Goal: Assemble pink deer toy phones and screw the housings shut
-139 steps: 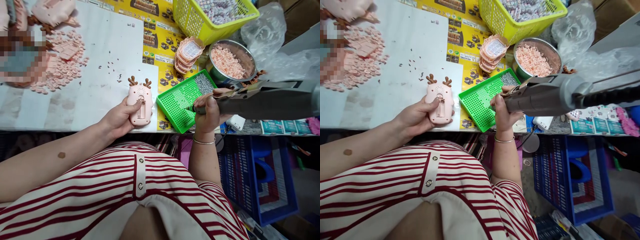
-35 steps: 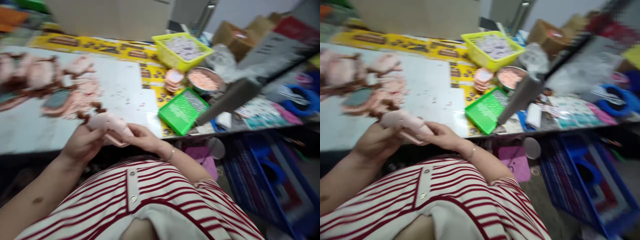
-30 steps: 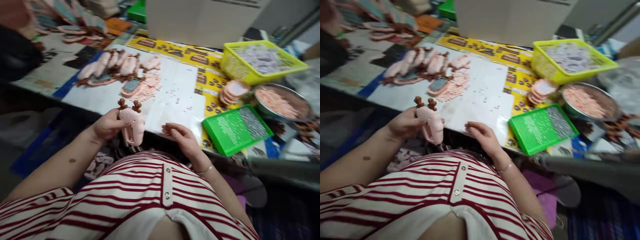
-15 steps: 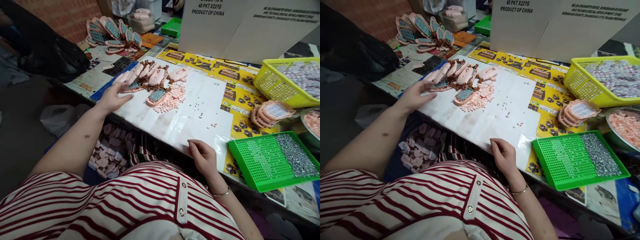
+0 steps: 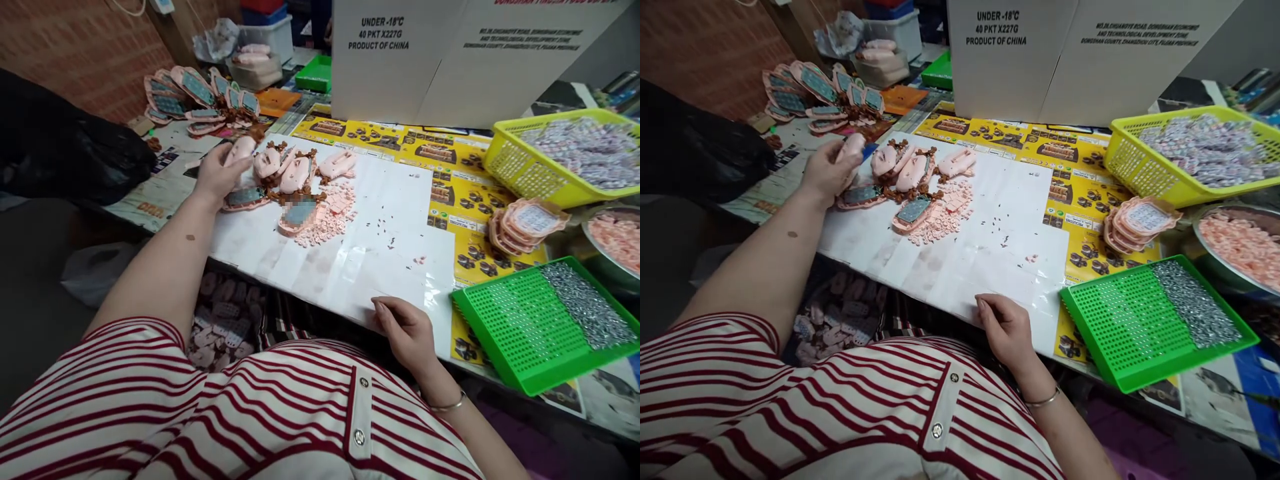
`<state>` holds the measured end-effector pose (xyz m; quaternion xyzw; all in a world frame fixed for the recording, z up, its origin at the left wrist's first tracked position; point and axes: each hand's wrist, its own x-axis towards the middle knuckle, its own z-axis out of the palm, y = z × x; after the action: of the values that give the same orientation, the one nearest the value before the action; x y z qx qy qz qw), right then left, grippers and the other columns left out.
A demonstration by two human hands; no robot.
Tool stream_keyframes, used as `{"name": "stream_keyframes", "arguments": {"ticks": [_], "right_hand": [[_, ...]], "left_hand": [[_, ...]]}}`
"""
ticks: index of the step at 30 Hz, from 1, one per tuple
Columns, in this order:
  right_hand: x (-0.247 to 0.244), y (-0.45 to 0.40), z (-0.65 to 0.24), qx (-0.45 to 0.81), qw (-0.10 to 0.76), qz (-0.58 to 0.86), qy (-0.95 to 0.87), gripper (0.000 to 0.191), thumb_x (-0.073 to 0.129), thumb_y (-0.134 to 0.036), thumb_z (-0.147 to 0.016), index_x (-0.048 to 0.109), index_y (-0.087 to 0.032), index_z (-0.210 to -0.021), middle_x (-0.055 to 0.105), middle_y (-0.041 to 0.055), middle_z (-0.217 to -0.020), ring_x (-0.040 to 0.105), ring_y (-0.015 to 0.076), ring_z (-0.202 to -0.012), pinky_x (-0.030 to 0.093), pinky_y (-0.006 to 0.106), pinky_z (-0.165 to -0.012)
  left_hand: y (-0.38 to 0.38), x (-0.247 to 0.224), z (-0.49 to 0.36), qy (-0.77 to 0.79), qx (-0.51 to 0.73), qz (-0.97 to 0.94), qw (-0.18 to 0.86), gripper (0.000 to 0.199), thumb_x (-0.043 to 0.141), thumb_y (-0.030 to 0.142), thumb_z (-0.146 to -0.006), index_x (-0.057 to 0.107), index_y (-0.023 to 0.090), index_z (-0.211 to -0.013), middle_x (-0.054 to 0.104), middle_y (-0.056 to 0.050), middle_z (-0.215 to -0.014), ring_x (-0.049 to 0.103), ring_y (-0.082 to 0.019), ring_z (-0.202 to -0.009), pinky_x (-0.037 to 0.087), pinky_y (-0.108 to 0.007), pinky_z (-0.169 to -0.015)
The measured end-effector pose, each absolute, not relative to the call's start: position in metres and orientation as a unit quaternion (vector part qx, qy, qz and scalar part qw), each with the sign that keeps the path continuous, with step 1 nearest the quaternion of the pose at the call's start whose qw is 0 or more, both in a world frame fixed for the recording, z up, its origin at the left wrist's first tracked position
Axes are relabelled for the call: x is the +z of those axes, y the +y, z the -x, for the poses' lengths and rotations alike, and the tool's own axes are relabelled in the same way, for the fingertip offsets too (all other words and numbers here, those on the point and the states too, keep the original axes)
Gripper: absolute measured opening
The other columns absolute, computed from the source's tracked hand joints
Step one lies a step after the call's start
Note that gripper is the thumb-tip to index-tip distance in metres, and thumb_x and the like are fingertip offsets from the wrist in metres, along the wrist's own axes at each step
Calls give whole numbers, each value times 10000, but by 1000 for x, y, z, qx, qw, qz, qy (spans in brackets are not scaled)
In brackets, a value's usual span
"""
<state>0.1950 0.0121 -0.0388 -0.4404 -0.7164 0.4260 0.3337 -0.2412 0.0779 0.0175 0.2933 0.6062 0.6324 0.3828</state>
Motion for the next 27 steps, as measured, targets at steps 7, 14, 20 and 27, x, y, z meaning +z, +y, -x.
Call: {"name": "stream_keyframes", "arguments": {"ticks": [7,14,20,27], "right_hand": [[-40,12,-192,421,341,427,-724,257,632,-426,-908,784,-219,-919,742,59,-695,650,171,-582,529,296,-529],[-20,11,-207,528,345,457,-627,379,689,-555,-841,753,-186,-892,691,9,-645,604,111,-539,528,254,-546],[12,33,-260,290,446,564,-631,297,650,-463,-886,741,-190,-958,718,33,-777,628,127,-635,555,304,-656],[43,134,-283,29,336,710,-618,306,603,-296,-899,689,-130,-1140,738,124,-1064,691,245,-1000,527,449,-960]], "left_hand": [[37,37,184,426,745,-205,470,585,249,567,-1011,669,171,-1110,771,19,-887,657,-166,-976,527,-311,-857],[10,5,72,332,685,-205,615,515,631,545,-825,705,216,-1214,782,-53,-1138,718,-263,-947,616,-387,-743],[-1,-19,4,325,563,-150,745,543,598,588,-882,705,182,-1227,750,-169,-1212,760,-302,-930,637,-436,-730],[9,-24,-5,335,532,-79,774,528,451,506,-983,687,89,-1203,768,-201,-1088,779,-279,-809,653,-408,-682]]}}
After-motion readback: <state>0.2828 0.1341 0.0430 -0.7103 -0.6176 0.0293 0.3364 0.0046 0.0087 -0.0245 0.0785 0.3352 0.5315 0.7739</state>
